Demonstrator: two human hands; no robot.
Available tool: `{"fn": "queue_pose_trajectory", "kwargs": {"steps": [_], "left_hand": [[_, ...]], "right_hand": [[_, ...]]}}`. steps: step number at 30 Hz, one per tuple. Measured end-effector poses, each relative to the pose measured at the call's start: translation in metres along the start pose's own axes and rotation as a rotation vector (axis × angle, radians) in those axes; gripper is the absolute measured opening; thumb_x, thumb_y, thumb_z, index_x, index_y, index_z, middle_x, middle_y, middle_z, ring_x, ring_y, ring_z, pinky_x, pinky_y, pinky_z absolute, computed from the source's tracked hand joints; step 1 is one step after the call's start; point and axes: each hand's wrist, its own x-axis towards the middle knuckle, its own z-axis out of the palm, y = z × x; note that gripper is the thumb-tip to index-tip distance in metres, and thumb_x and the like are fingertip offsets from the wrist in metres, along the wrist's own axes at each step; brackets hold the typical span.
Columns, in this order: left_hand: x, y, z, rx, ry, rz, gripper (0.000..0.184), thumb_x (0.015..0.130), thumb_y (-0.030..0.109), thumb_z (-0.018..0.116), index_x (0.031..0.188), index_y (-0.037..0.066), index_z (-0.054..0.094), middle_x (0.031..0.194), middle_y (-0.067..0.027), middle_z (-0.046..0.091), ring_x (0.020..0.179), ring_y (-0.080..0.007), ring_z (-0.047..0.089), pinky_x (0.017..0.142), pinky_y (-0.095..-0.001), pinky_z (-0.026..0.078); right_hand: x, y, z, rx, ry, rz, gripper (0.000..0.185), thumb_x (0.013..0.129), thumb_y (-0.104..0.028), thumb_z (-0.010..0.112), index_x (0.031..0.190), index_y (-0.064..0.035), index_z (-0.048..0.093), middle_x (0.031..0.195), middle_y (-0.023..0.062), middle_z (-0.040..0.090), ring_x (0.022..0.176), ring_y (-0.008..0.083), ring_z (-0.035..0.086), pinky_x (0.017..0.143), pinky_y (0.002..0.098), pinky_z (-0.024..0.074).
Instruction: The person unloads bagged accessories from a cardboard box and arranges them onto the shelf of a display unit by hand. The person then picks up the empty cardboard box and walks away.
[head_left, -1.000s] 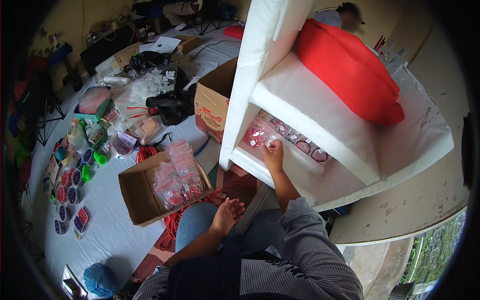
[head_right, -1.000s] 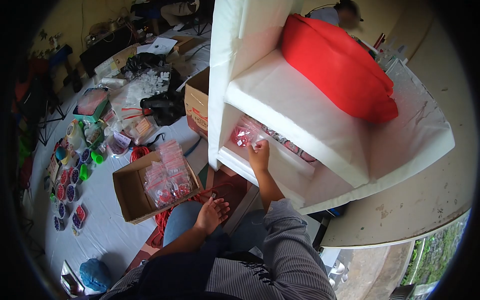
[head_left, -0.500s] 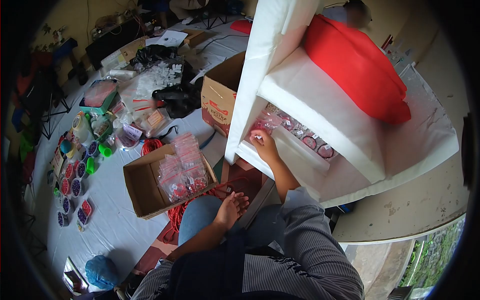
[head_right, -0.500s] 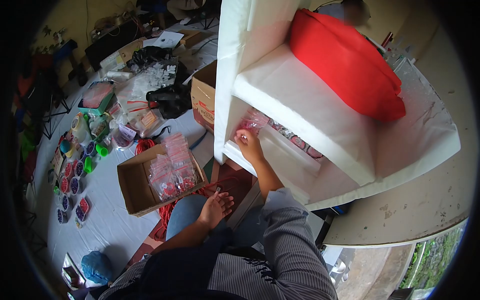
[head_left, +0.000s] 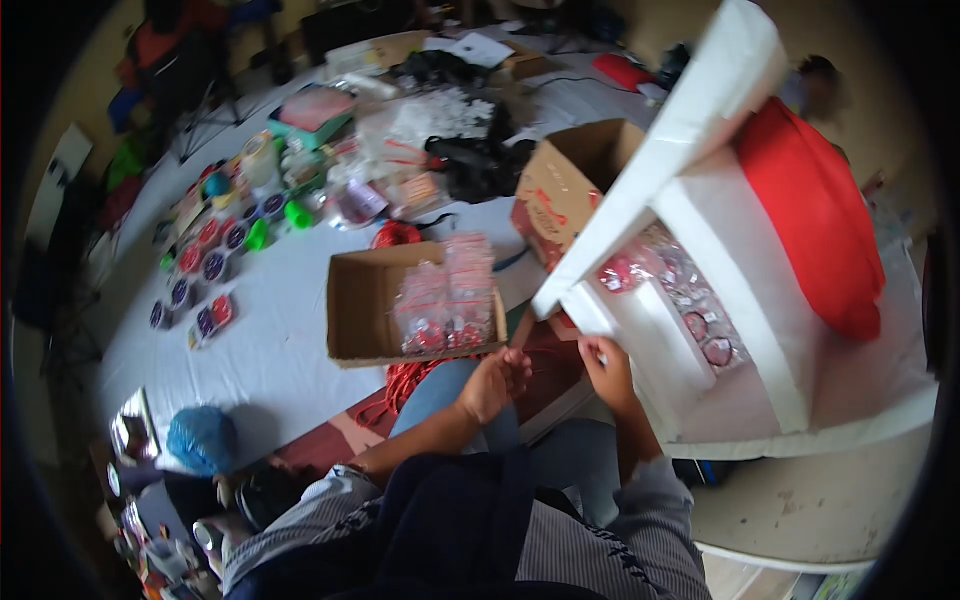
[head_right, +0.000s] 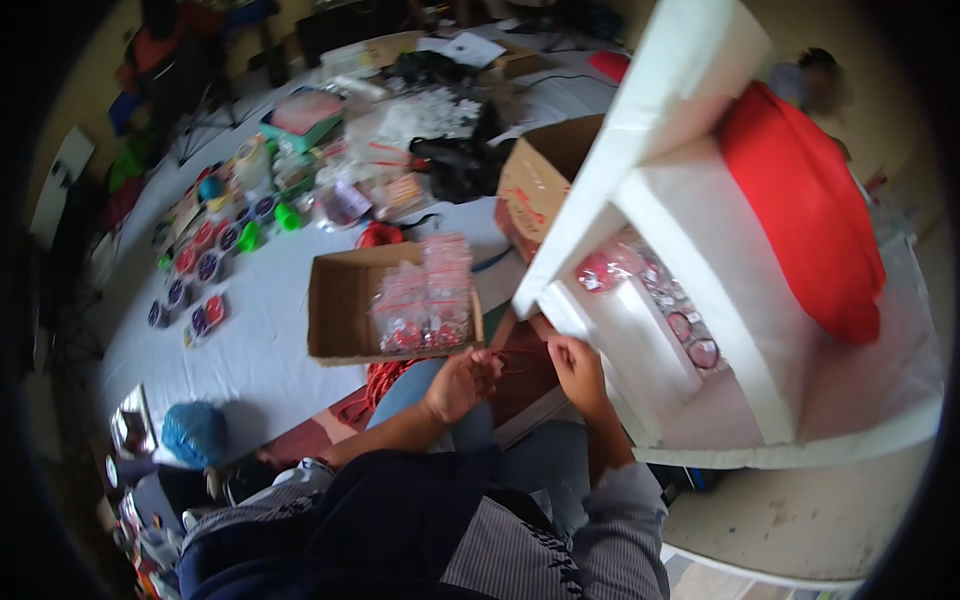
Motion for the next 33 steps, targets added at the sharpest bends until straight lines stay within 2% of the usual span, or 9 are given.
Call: {"fn": "queue_pose_trajectory", "kwargs": {"steps": [2,6,8,10,13,19,23,25,33], "left_hand": [[-0.005,0.035,-0.02,0.108,-0.147,0.221,0.026,0.093,0.037,0.04,0.091,0.015,0.053,0.096,-0.0036,0.06,0.092,-0.0178,0.057,0.08,-0.0328,0.043],[-0.02,0.113,-0.087,0.562,0.355,0.717,0.009,0.09,0.014,0.047,0.089,0.008,0.054,0.088,-0.003,0.059,0.084,-0.0171,0.057,0.08,-0.0303,0.045],[-0.009,0.153,-0.152,0.944,0.539,0.87,0.011,0.086,0.004,0.049,0.092,0.006,0.057,0.089,-0.005,0.062,0.085,-0.018,0.06,0.08,-0.0299,0.046],[-0.013,0.187,-0.184,1.326,0.763,0.685,0.017,0.085,0.002,0.05,0.098,0.005,0.06,0.094,-0.0074,0.064,0.085,-0.0189,0.062,0.076,-0.0297,0.048],[-0.004,0.214,-0.211,1.183,0.709,0.347,0.023,0.084,0.001,0.052,0.104,0.005,0.062,0.097,-0.0079,0.065,0.084,-0.0194,0.063,0.074,-0.0296,0.05],[0.024,0.211,-0.196,1.08,0.491,0.041,0.035,0.079,0.001,0.06,0.114,0.004,0.057,0.098,-0.0064,0.065,0.087,-0.0173,0.062,0.076,-0.0291,0.05],[0.041,0.21,-0.205,1.036,0.327,0.133,0.041,0.076,0.003,0.065,0.116,0.003,0.054,0.101,-0.0075,0.065,0.09,-0.0167,0.062,0.078,-0.0294,0.05],[0.046,0.209,-0.209,1.382,0.357,0.382,0.046,0.073,0.006,0.069,0.117,0.002,0.054,0.104,-0.0086,0.064,0.091,-0.0165,0.062,0.08,-0.0297,0.05],[0.078,0.2,-0.197,1.309,0.407,0.313,0.046,0.072,0.009,0.068,0.115,0.001,0.054,0.105,-0.0133,0.062,0.096,-0.0206,0.061,0.084,-0.0311,0.048]], "right_hand": [[-0.04,0.002,0.001,-0.046,-0.19,0.027,0.009,0.084,-0.01,0.06,0.089,-0.0028,0.062,0.077,0.0115,0.062,0.067,0.021,0.059,0.061,0.0313,0.0459],[-0.117,0.046,-0.005,-0.217,-0.298,0.027,0.012,0.084,-0.013,0.06,0.09,-0.0037,0.062,0.08,0.0127,0.063,0.068,0.0248,0.06,0.062,0.0338,0.047],[-0.137,0.056,-0.008,-0.143,-0.3,0.33,0.013,0.083,-0.013,0.061,0.09,-0.0019,0.062,0.079,0.0093,0.062,0.07,0.0178,0.06,0.065,0.0291,0.0473],[-0.135,0.061,-0.004,-0.104,-0.211,0.377,0.013,0.083,-0.013,0.062,0.09,-0.002,0.062,0.079,0.0089,0.062,0.069,0.0167,0.06,0.064,0.0285,0.0472],[-0.127,0.059,0.003,-0.096,-0.144,0.431,0.013,0.083,-0.013,0.062,0.09,-0.0018,0.062,0.079,0.0082,0.062,0.069,0.0146,0.059,0.064,0.0273,0.0468],[-0.127,0.07,0.008,-0.135,-0.184,0.463,0.014,0.083,-0.014,0.063,0.09,-0.0016,0.063,0.076,0.0081,0.063,0.066,0.0125,0.058,0.062,0.0263,0.0461],[-0.126,0.076,0.01,-0.083,-0.159,0.512,0.015,0.082,-0.014,0.063,0.091,-0.0016,0.064,0.075,0.008,0.063,0.065,0.012,0.058,0.061,0.0262,0.0459],[-0.127,0.081,0.011,-0.115,-0.182,0.528,0.015,0.082,-0.015,0.063,0.091,-0.0015,0.064,0.075,0.0078,0.063,0.065,0.012,0.058,0.062,0.0265,0.0461],[-0.122,0.08,0.012,-0.173,-0.221,0.54,0.016,0.083,-0.015,0.063,0.092,-0.0019,0.063,0.077,0.0083,0.064,0.066,0.0132,0.059,0.063,0.0284,0.0467]]}}
